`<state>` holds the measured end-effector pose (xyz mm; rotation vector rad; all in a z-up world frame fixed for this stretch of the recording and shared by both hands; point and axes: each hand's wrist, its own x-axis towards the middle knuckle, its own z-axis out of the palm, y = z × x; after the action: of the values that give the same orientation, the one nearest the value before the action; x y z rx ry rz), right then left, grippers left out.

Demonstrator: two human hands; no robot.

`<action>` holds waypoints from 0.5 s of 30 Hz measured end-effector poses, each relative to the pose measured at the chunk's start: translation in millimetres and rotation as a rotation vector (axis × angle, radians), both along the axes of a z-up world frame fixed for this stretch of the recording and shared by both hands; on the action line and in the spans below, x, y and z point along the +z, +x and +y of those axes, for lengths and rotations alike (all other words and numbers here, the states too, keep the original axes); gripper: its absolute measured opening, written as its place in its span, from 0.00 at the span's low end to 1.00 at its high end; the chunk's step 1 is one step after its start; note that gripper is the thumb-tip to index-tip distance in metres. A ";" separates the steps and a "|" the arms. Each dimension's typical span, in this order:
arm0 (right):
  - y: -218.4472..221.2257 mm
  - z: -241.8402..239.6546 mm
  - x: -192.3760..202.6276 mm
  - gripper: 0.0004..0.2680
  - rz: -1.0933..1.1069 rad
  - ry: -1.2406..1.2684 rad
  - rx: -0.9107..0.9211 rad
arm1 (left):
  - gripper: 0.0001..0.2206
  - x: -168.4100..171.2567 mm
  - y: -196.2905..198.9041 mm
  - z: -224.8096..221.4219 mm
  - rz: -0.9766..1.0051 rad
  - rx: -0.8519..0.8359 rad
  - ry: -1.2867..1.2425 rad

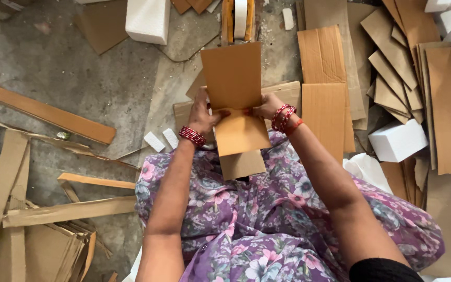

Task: The person assembles small cardboard boxes by inserting white foam inserts and securing the flaps with a tape dispenser. The person repeatedly picks up foam pieces and cardboard, places them together, and tapes the boxes closed.

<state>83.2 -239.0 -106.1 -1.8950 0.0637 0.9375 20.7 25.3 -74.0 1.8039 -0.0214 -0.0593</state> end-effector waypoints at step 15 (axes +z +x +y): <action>15.0 -35.7 -129.8 0.11 -0.390 -1.087 1.398 | 0.23 2.7 1.1 -10.5 -0.268 0.173 0.260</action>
<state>98.2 -274.7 -235.9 -3.1111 -1.4041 1.5336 21.9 14.8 -71.3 2.0547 -0.0509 0.3163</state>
